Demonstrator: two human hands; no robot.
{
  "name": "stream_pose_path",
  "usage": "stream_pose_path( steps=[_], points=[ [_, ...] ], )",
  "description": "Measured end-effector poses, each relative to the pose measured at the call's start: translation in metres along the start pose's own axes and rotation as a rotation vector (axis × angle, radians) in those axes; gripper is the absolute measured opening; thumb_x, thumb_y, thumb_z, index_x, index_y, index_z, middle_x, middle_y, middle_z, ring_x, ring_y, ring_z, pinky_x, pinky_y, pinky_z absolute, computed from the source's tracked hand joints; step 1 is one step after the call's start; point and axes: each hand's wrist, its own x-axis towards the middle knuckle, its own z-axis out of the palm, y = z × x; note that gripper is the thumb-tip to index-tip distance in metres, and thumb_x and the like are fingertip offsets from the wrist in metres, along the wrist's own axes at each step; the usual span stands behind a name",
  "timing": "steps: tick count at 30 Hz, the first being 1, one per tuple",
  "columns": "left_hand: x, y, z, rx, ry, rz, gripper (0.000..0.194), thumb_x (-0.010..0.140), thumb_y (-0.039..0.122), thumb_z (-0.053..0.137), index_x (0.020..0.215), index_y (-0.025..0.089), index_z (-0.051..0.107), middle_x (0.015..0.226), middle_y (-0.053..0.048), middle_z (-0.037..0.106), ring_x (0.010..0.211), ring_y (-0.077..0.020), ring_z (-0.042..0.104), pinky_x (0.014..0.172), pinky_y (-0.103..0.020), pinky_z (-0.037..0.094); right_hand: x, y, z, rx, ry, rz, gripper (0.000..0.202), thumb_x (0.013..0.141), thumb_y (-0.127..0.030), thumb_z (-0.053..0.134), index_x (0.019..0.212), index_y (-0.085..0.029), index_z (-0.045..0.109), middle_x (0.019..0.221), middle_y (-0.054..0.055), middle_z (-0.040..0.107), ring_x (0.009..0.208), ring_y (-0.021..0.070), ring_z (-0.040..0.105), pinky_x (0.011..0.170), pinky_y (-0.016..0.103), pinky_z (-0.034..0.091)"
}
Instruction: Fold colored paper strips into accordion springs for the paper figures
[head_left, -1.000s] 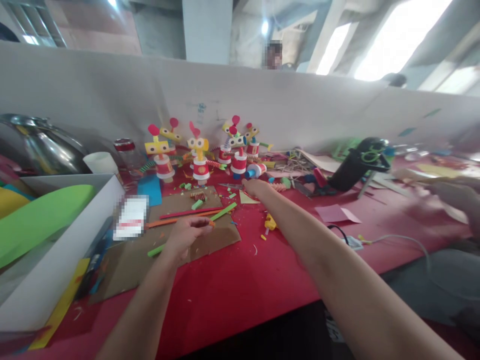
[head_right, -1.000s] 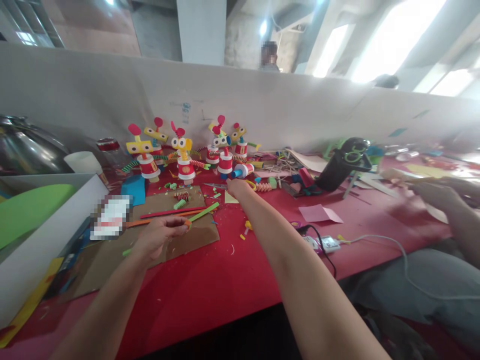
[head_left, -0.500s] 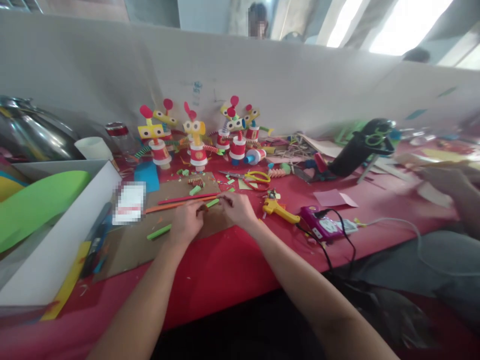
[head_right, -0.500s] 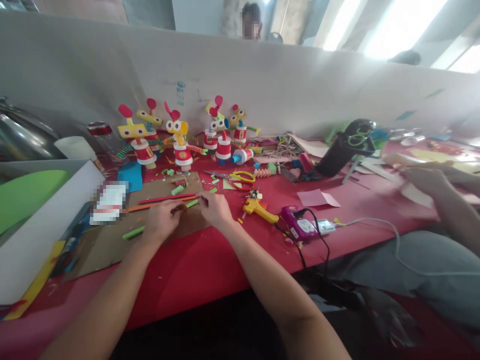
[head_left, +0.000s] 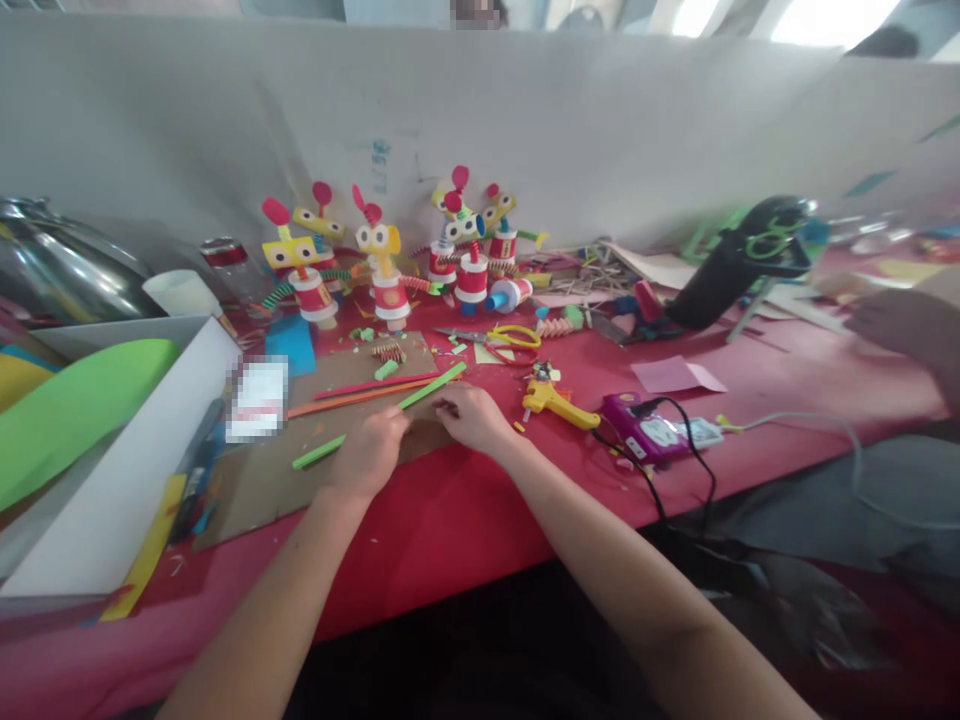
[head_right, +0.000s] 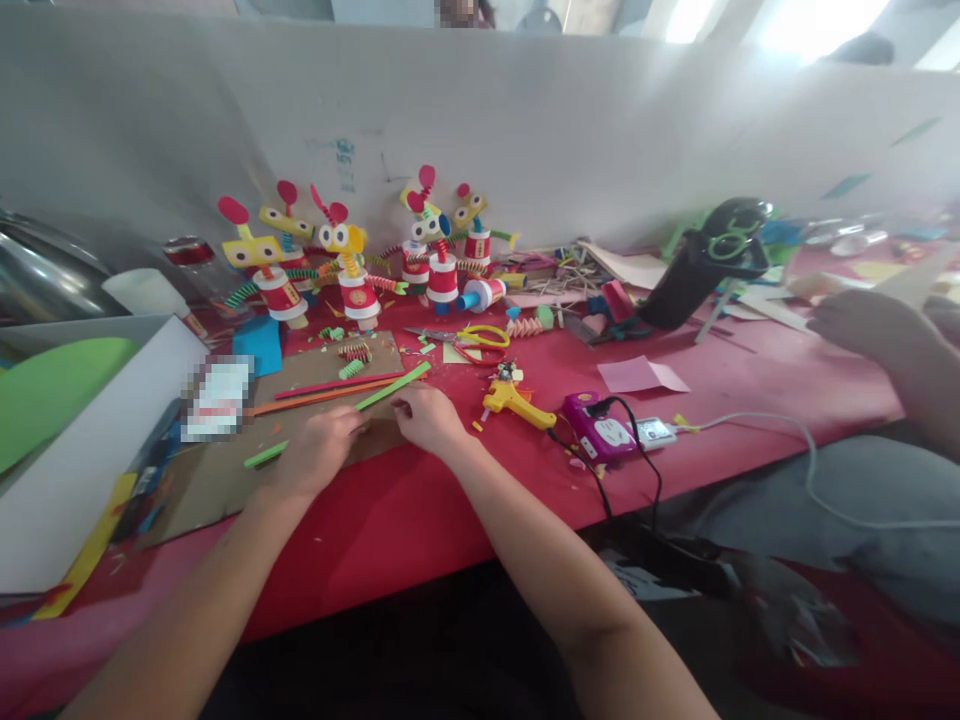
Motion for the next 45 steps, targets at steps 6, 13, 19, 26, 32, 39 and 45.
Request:
stream_pose_path(
  steps=[6,13,19,26,32,39,45],
  points=[
    [-0.016,-0.001,0.004,-0.099,0.068,-0.021,0.01,0.073,0.019,0.062,0.066,0.025,0.066,0.082,-0.007,0.066,0.085,-0.0215,0.061,0.074,-0.024,0.045,-0.003,-0.007,-0.002,-0.047,-0.022,0.028,0.025,0.08,-0.015,0.05,0.099,-0.02,0.067,0.104,0.006,0.064,0.087,0.0162,0.06,0.076,0.025,0.046],
    [-0.021,-0.006,0.001,-0.077,0.027,0.037,0.016,0.073,0.014,0.063,0.075,0.027,0.072,0.087,-0.005,0.069,0.086,-0.0212,0.063,0.083,-0.026,0.045,-0.001,0.0,-0.001,0.0,-0.02,-0.01,0.026,0.079,-0.012,0.05,0.095,-0.02,0.069,0.098,0.005,0.064,0.084,0.0146,0.059,0.075,0.023,0.047],
    [-0.023,-0.014,-0.002,0.14,-0.002,0.237,0.024,0.078,0.014,0.057,0.09,0.027,0.073,0.094,-0.007,0.07,0.087,-0.0211,0.064,0.088,-0.029,0.045,-0.003,0.003,0.003,0.077,-0.01,-0.178,0.031,0.083,-0.015,0.051,0.109,-0.025,0.066,0.106,0.003,0.064,0.096,0.0148,0.059,0.083,0.025,0.046],
    [-0.031,-0.015,0.001,0.676,-0.034,0.396,0.029,0.086,0.013,0.043,0.1,0.019,0.068,0.104,-0.009,0.068,0.091,-0.0223,0.064,0.083,-0.035,0.051,-0.007,-0.006,0.011,0.124,-0.099,-0.457,0.035,0.084,-0.007,0.049,0.111,-0.021,0.067,0.106,0.007,0.067,0.099,0.0168,0.06,0.087,0.029,0.047],
    [-0.04,-0.01,0.009,0.778,0.055,0.407,0.031,0.088,0.03,0.048,0.111,0.015,0.064,0.11,-0.01,0.068,0.093,-0.0244,0.064,0.079,-0.034,0.052,-0.011,-0.005,0.017,0.214,-0.028,-0.478,0.032,0.088,-0.013,0.049,0.113,-0.023,0.066,0.109,0.007,0.067,0.102,0.0172,0.06,0.089,0.032,0.048],
    [-0.048,-0.006,0.012,0.824,0.075,0.35,0.039,0.087,0.034,0.049,0.117,0.013,0.062,0.118,-0.012,0.065,0.099,-0.0275,0.062,0.079,-0.038,0.051,-0.014,-0.003,0.019,0.223,0.004,-0.445,0.032,0.086,-0.01,0.05,0.111,-0.021,0.066,0.107,0.008,0.067,0.099,0.0176,0.061,0.088,0.032,0.048],
    [-0.049,-0.005,0.014,0.809,0.057,0.317,0.044,0.086,0.036,0.049,0.123,0.014,0.059,0.119,-0.013,0.064,0.101,-0.029,0.06,0.08,-0.039,0.049,-0.013,-0.008,0.019,0.111,-0.022,-0.415,0.036,0.081,-0.002,0.05,0.108,-0.018,0.066,0.101,0.009,0.065,0.097,0.0192,0.057,0.088,0.036,0.046]
  ],
)
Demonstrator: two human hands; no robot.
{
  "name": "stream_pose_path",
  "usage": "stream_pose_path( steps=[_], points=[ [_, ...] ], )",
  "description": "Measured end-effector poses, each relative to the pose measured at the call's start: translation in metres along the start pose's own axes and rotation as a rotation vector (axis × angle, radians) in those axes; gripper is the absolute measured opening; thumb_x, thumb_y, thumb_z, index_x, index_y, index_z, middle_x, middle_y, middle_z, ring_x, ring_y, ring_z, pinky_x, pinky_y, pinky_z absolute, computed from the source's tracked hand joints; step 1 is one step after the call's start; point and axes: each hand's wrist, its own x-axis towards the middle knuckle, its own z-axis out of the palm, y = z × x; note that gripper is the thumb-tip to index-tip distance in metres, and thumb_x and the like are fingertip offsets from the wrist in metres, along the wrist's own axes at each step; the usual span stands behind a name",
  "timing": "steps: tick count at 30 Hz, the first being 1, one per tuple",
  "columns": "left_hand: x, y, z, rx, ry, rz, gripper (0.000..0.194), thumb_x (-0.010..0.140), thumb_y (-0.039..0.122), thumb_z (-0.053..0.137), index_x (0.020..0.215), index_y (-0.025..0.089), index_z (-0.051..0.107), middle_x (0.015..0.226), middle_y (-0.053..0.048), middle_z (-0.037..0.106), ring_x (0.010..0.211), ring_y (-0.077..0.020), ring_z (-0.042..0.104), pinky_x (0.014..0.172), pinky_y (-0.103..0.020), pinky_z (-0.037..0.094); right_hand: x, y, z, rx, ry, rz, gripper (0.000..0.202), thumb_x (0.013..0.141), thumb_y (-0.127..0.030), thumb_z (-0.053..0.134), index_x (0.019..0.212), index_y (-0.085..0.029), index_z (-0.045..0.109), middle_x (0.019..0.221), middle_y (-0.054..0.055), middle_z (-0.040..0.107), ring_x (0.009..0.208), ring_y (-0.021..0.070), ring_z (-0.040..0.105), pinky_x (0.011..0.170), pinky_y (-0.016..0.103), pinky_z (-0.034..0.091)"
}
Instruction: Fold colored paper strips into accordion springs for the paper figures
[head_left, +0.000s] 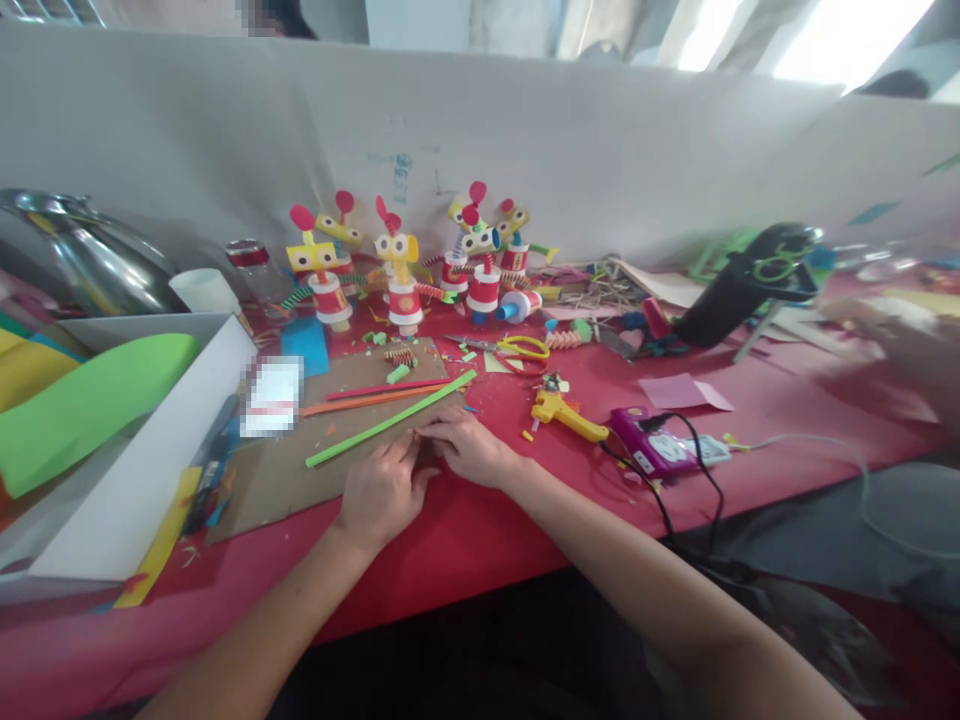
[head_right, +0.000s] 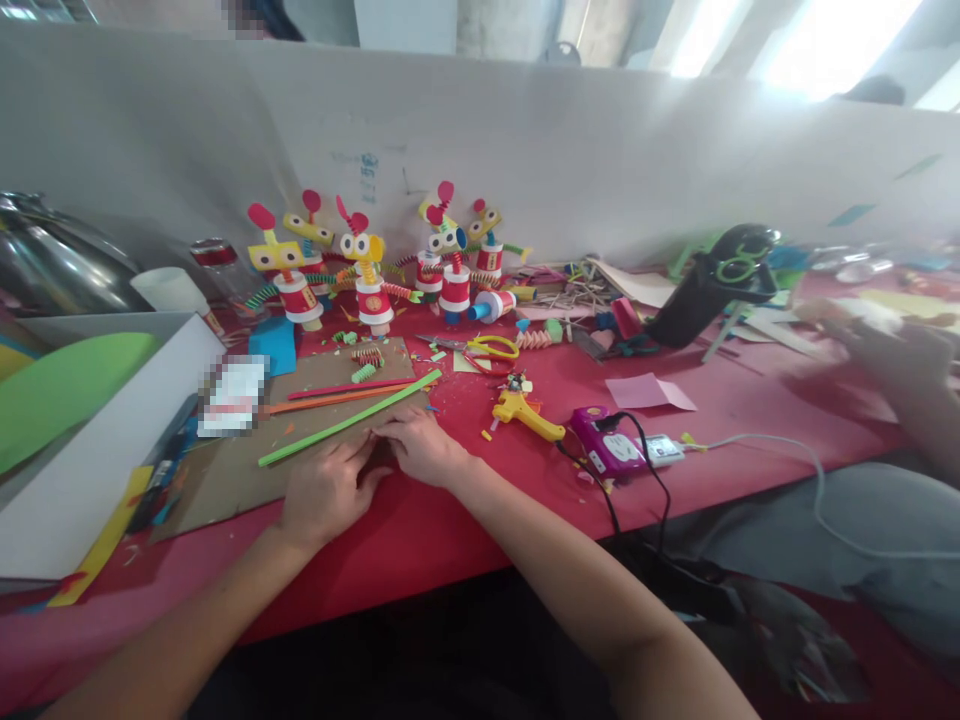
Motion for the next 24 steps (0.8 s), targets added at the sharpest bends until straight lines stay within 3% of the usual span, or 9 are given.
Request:
stream_pose_path(
  steps=[6,17,20,24],
  points=[
    [-0.002,0.005,0.001,0.033,-0.025,-0.015,0.051,0.085,0.038,0.048,0.126,0.009,0.055,0.124,-0.016,0.061,0.101,-0.0309,0.06,0.078,-0.041,0.05,-0.001,0.0,0.002,-0.016,-0.015,0.051,0.043,0.076,0.002,0.048,0.108,-0.02,0.066,0.099,0.008,0.062,0.095,0.0195,0.054,0.087,0.036,0.044],
    [-0.003,0.006,-0.004,0.014,0.022,-0.002,0.049,0.085,0.037,0.048,0.126,0.011,0.056,0.12,-0.014,0.063,0.099,-0.0288,0.061,0.08,-0.039,0.051,0.001,-0.001,0.001,0.018,-0.03,0.098,0.047,0.07,0.003,0.049,0.105,-0.021,0.068,0.101,0.007,0.064,0.097,0.0202,0.055,0.087,0.035,0.043],
    [-0.002,-0.001,-0.002,-0.023,0.054,-0.021,0.043,0.084,0.032,0.05,0.122,0.015,0.06,0.119,-0.011,0.065,0.098,-0.0273,0.063,0.081,-0.039,0.052,-0.001,0.002,0.001,0.094,0.012,0.088,0.054,0.066,0.006,0.045,0.107,-0.02,0.068,0.099,0.007,0.065,0.094,0.0188,0.057,0.086,0.033,0.045],
    [0.002,-0.015,0.0,-0.25,0.147,-0.122,0.03,0.086,0.021,0.048,0.106,0.025,0.069,0.111,-0.003,0.07,0.096,-0.0204,0.066,0.086,-0.035,0.052,-0.004,0.009,0.002,0.233,0.074,0.114,0.064,0.064,0.007,0.041,0.117,-0.021,0.062,0.097,0.005,0.066,0.09,0.0158,0.059,0.082,0.028,0.047]
  ],
)
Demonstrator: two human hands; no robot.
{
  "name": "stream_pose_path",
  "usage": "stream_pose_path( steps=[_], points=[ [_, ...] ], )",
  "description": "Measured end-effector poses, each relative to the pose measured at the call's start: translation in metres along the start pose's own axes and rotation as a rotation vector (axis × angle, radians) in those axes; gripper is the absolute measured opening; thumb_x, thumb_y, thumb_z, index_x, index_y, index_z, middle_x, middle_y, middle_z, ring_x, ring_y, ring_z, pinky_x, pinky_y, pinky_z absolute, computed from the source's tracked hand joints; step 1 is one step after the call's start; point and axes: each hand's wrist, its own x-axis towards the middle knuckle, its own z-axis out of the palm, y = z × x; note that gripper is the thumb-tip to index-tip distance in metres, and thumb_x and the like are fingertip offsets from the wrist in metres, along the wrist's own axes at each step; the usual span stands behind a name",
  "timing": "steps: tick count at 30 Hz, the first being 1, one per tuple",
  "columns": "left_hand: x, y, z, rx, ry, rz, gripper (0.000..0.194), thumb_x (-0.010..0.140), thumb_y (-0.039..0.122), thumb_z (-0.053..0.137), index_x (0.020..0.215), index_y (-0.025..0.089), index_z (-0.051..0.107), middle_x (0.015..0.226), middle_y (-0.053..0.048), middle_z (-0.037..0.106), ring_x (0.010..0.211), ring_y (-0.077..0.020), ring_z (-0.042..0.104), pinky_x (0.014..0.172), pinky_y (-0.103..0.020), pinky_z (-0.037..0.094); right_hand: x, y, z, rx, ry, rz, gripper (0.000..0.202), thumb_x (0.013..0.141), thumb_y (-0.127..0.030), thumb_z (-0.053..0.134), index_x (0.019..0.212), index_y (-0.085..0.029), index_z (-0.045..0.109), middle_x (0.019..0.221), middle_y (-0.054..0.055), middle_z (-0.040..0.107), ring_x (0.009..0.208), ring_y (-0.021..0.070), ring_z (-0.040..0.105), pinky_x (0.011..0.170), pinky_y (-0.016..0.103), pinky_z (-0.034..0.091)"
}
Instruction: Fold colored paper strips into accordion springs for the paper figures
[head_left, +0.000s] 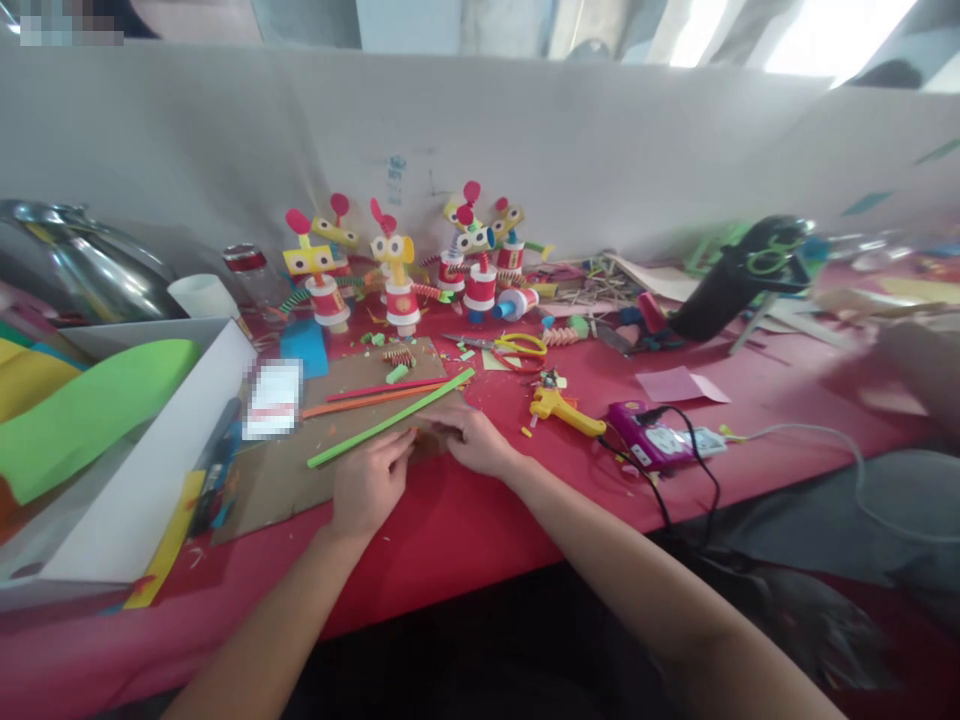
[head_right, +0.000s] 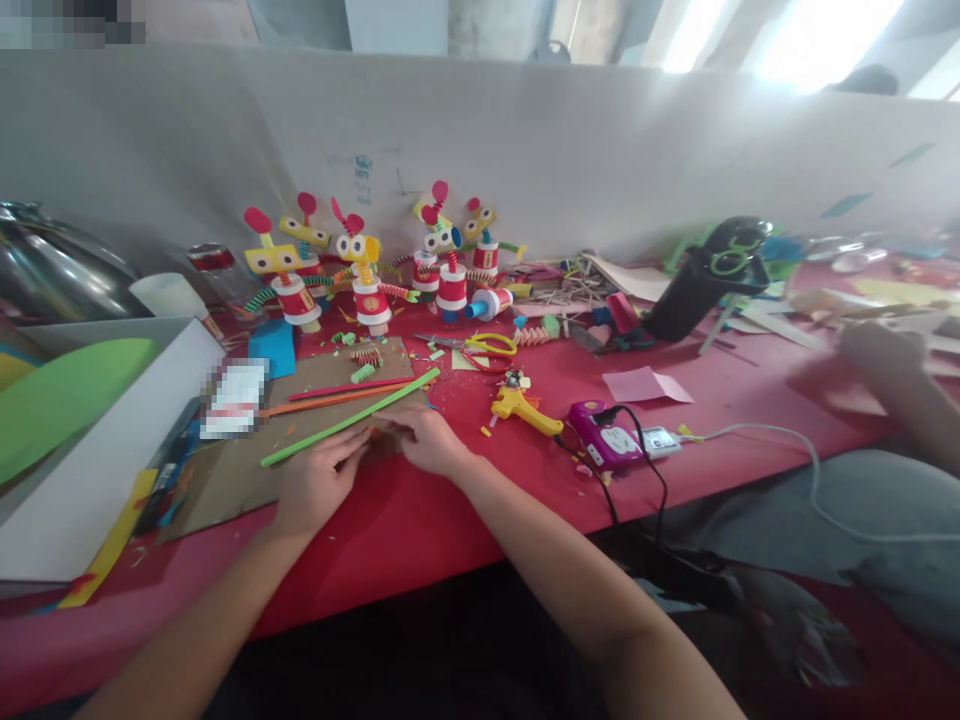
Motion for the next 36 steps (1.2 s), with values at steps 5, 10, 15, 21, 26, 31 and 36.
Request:
stream_pose_path(
  steps=[5,10,15,21,26,31,36],
  points=[
    [0.008,-0.004,-0.007,-0.245,0.127,-0.1,0.028,0.086,0.019,0.048,0.101,0.025,0.071,0.112,-0.003,0.069,0.099,-0.0183,0.065,0.093,-0.035,0.049,0.001,0.002,0.0,0.059,0.095,0.082,0.061,0.063,0.007,0.04,0.113,-0.019,0.064,0.09,0.004,0.065,0.08,0.0131,0.06,0.072,0.024,0.048],
    [0.011,-0.012,-0.017,-0.322,0.204,-0.321,0.029,0.083,0.022,0.053,0.107,0.024,0.068,0.11,-0.005,0.069,0.097,-0.0199,0.065,0.083,-0.035,0.052,0.002,0.003,0.001,0.061,0.163,0.143,0.054,0.061,0.006,0.041,0.103,-0.017,0.067,0.087,0.004,0.066,0.078,0.0133,0.061,0.069,0.024,0.048],
    [0.025,-0.019,-0.018,-0.438,-0.14,-0.443,0.059,0.069,0.014,0.065,0.126,0.024,0.054,0.111,-0.008,0.068,0.097,-0.0222,0.064,0.082,-0.037,0.051,0.002,0.004,0.003,0.044,0.158,0.151,0.048,0.06,0.005,0.043,0.097,-0.016,0.066,0.084,0.003,0.066,0.076,0.0128,0.061,0.067,0.023,0.048],
    [0.05,-0.009,-0.007,-0.388,-0.34,-0.309,0.061,0.061,0.004,0.064,0.12,0.02,0.055,0.1,-0.008,0.067,0.097,-0.0234,0.062,0.089,-0.041,0.046,0.002,0.001,0.001,0.011,0.156,0.156,0.044,0.062,0.003,0.043,0.094,-0.016,0.065,0.084,0.003,0.065,0.076,0.0132,0.06,0.068,0.023,0.047],
    [0.047,-0.018,0.007,-0.406,-0.328,-0.283,0.053,0.061,0.002,0.062,0.111,0.021,0.056,0.097,-0.006,0.064,0.092,-0.0217,0.062,0.084,-0.038,0.048,0.002,0.0,0.002,-0.027,0.16,0.139,0.043,0.062,0.003,0.043,0.092,-0.017,0.065,0.084,0.003,0.066,0.077,0.0144,0.06,0.068,0.024,0.047],
    [0.042,-0.024,0.011,-0.45,-0.323,-0.259,0.051,0.063,0.003,0.06,0.11,0.023,0.055,0.093,-0.005,0.065,0.089,-0.021,0.063,0.082,-0.037,0.048,0.002,-0.004,0.002,-0.046,0.144,0.144,0.044,0.06,0.004,0.043,0.092,-0.016,0.066,0.08,0.004,0.065,0.073,0.0148,0.059,0.065,0.024,0.046],
    [0.043,-0.017,0.007,-0.436,-0.328,-0.245,0.043,0.066,0.005,0.056,0.106,0.023,0.055,0.092,-0.005,0.066,0.09,-0.0214,0.062,0.081,-0.037,0.048,0.003,-0.006,0.001,-0.044,0.15,0.128,0.046,0.059,0.004,0.043,0.093,-0.017,0.065,0.081,0.003,0.065,0.075,0.0153,0.059,0.067,0.025,0.047]
  ],
)
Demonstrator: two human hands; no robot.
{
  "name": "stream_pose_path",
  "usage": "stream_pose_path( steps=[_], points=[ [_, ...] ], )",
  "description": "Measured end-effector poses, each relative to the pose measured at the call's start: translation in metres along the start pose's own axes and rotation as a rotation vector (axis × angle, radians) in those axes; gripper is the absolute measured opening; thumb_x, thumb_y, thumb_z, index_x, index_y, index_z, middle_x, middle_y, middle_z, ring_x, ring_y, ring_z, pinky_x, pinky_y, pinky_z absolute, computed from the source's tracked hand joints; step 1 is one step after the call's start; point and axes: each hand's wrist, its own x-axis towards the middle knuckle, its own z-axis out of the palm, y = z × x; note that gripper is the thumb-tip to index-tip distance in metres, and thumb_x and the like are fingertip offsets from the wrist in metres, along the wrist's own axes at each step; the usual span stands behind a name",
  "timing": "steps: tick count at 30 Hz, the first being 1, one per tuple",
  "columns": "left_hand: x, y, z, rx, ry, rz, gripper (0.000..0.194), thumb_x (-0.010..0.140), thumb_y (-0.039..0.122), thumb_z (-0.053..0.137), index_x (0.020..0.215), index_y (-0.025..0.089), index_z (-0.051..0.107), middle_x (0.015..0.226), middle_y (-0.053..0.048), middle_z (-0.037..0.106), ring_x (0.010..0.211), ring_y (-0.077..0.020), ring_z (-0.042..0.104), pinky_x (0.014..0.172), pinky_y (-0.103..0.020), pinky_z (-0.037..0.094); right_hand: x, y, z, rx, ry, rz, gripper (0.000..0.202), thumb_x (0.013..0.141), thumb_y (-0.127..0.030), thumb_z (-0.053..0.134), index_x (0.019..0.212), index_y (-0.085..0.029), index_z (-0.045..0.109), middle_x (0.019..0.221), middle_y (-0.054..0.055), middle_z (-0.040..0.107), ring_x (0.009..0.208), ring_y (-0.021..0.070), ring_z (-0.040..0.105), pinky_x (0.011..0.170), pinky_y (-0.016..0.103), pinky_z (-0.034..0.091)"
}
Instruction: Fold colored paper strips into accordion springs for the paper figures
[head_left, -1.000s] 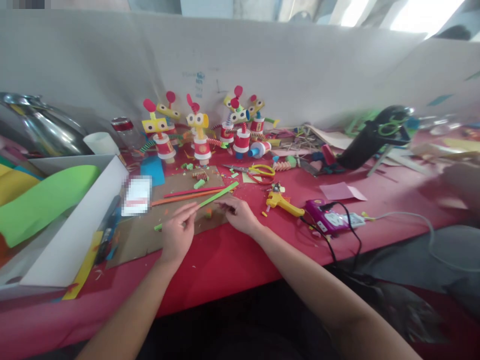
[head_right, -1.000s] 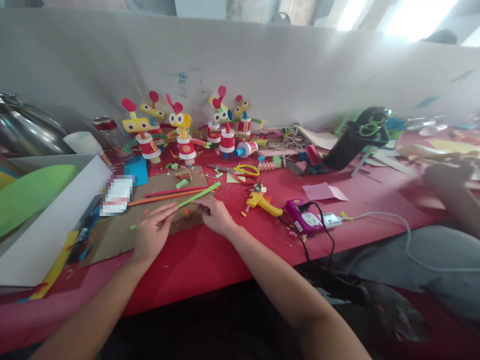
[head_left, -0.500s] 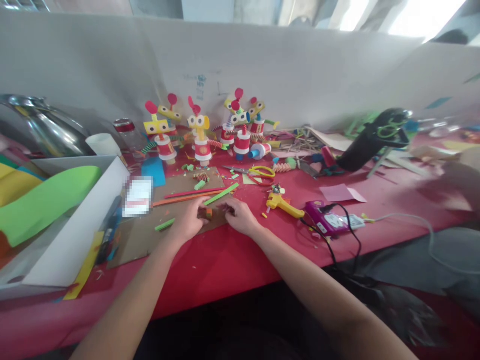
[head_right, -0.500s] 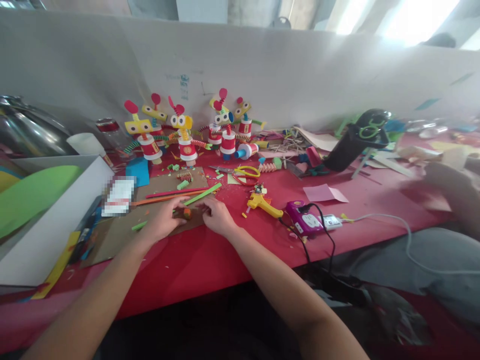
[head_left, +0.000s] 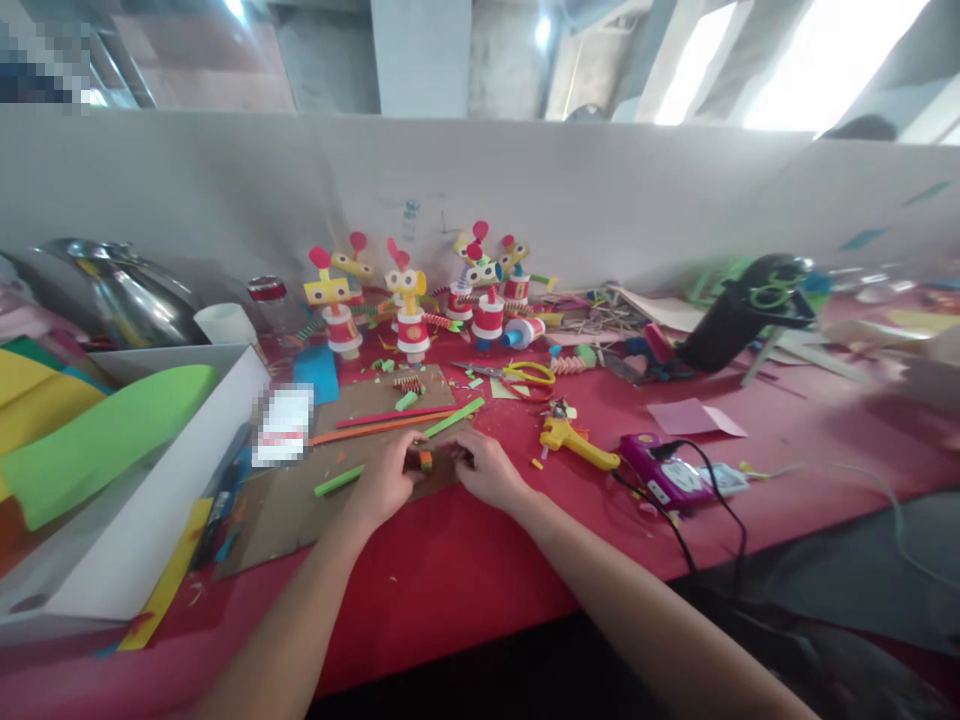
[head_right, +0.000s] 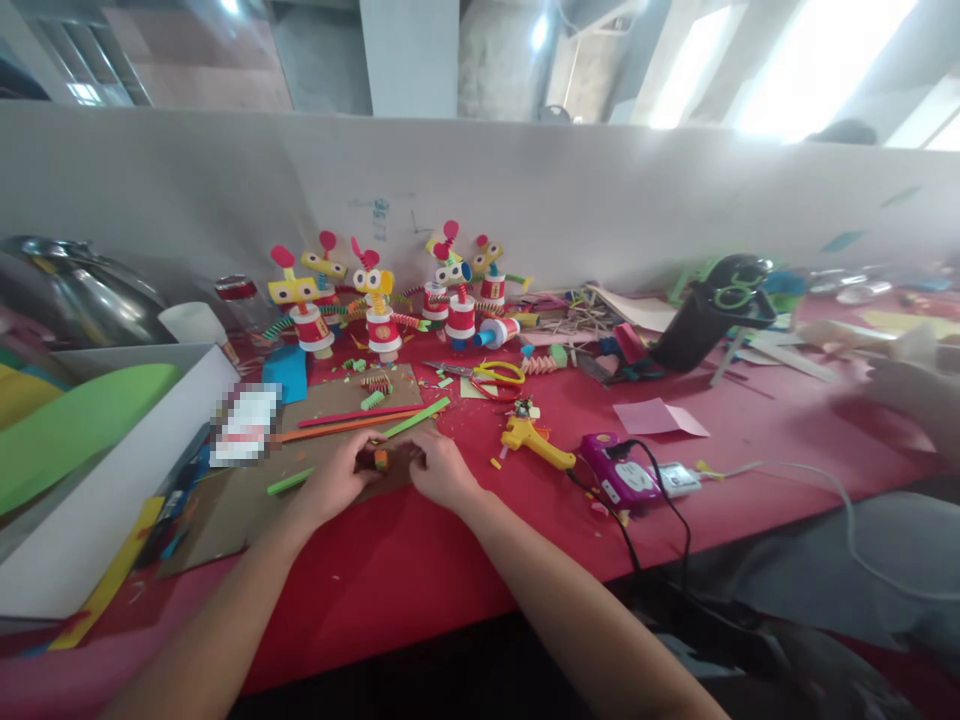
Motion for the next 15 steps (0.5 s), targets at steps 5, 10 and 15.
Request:
stream_pose_path(
  steps=[5,10,15],
  points=[
    [0.0,0.002,0.0,-0.026,0.024,-0.021,0.034,0.068,0.006,0.055,0.098,0.021,0.052,0.087,-0.004,0.064,0.085,-0.0194,0.062,0.079,-0.036,0.047,0.0,0.002,0.0,0.007,-0.006,-0.026,0.048,0.059,0.004,0.043,0.095,-0.018,0.065,0.082,0.003,0.064,0.074,0.0145,0.058,0.065,0.024,0.046],
    [0.001,0.001,-0.012,-0.353,0.223,-0.096,0.03,0.071,0.019,0.059,0.1,0.021,0.05,0.086,-0.002,0.062,0.083,-0.0172,0.062,0.079,-0.035,0.048,-0.001,0.003,0.001,-0.02,-0.002,-0.019,0.043,0.059,0.003,0.044,0.091,-0.017,0.064,0.08,0.003,0.063,0.073,0.0149,0.058,0.066,0.024,0.047],
    [0.014,-0.007,-0.036,-0.431,0.402,-0.212,0.032,0.065,0.027,0.069,0.093,0.018,0.056,0.085,-0.004,0.064,0.08,-0.0178,0.062,0.077,-0.035,0.049,-0.001,0.001,0.0,-0.019,-0.02,-0.018,0.042,0.059,0.003,0.043,0.09,-0.017,0.064,0.08,0.004,0.062,0.072,0.015,0.058,0.066,0.024,0.047]
  ],
)
